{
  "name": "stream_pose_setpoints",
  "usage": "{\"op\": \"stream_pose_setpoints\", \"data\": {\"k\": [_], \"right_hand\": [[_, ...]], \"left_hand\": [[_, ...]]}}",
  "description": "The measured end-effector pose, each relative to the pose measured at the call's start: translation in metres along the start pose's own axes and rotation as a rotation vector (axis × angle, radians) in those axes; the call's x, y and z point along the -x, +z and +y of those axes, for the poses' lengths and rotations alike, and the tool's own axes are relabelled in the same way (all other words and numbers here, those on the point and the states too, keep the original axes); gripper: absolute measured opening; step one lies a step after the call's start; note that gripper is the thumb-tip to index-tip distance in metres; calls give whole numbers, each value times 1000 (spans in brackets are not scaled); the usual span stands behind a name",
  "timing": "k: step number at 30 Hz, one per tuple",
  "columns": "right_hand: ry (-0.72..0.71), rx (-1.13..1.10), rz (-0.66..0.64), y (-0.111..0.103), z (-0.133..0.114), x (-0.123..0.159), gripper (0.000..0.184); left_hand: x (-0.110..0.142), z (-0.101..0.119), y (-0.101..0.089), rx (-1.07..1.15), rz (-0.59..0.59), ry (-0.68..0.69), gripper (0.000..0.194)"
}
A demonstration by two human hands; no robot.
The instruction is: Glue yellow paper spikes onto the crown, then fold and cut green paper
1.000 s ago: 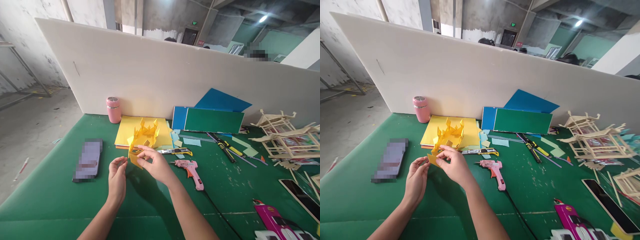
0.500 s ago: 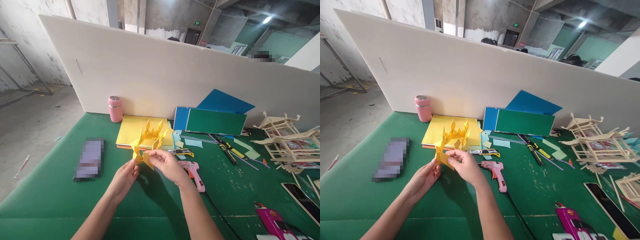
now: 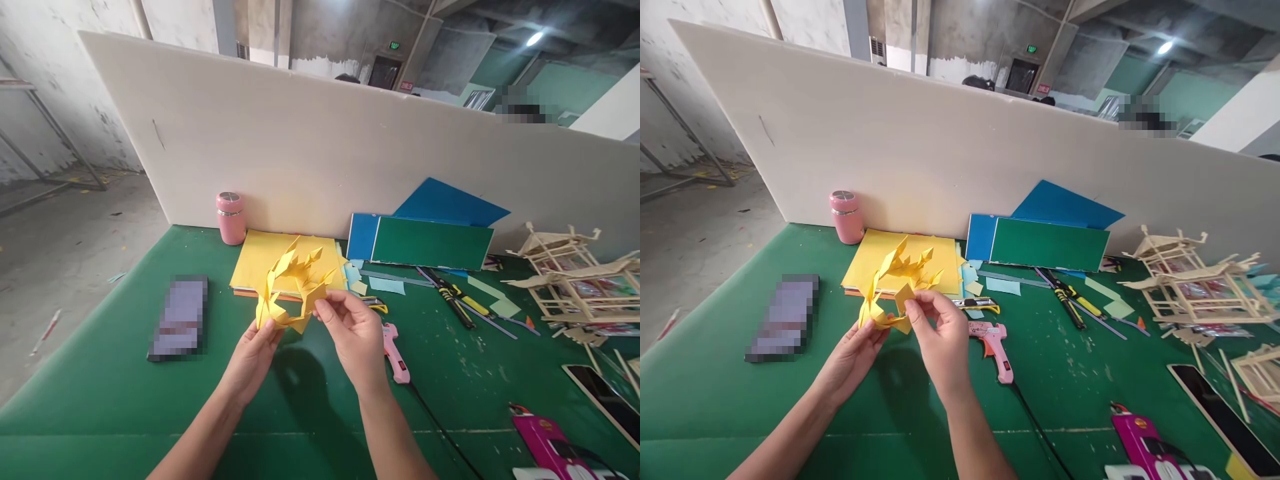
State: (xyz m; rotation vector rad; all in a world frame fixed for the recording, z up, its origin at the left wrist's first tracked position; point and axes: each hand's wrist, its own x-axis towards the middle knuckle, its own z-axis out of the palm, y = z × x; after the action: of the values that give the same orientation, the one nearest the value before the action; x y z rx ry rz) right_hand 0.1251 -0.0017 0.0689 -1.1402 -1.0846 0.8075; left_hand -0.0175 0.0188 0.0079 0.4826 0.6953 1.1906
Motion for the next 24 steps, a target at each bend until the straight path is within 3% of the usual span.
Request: {"op": "stream_pose_setpoints", "data": {"k": [3,7,24], "right_hand": [[-93,144,96,6,3,2,13],[-81,251,85,12,10,3,14],[34,200,15,18,17,4,20]], "left_hand": [[1,-4,1,-13,21,-1,33],[2,-9,0,-3,57,-3,36],[2,-10,1,15,64,-17,39]]}}
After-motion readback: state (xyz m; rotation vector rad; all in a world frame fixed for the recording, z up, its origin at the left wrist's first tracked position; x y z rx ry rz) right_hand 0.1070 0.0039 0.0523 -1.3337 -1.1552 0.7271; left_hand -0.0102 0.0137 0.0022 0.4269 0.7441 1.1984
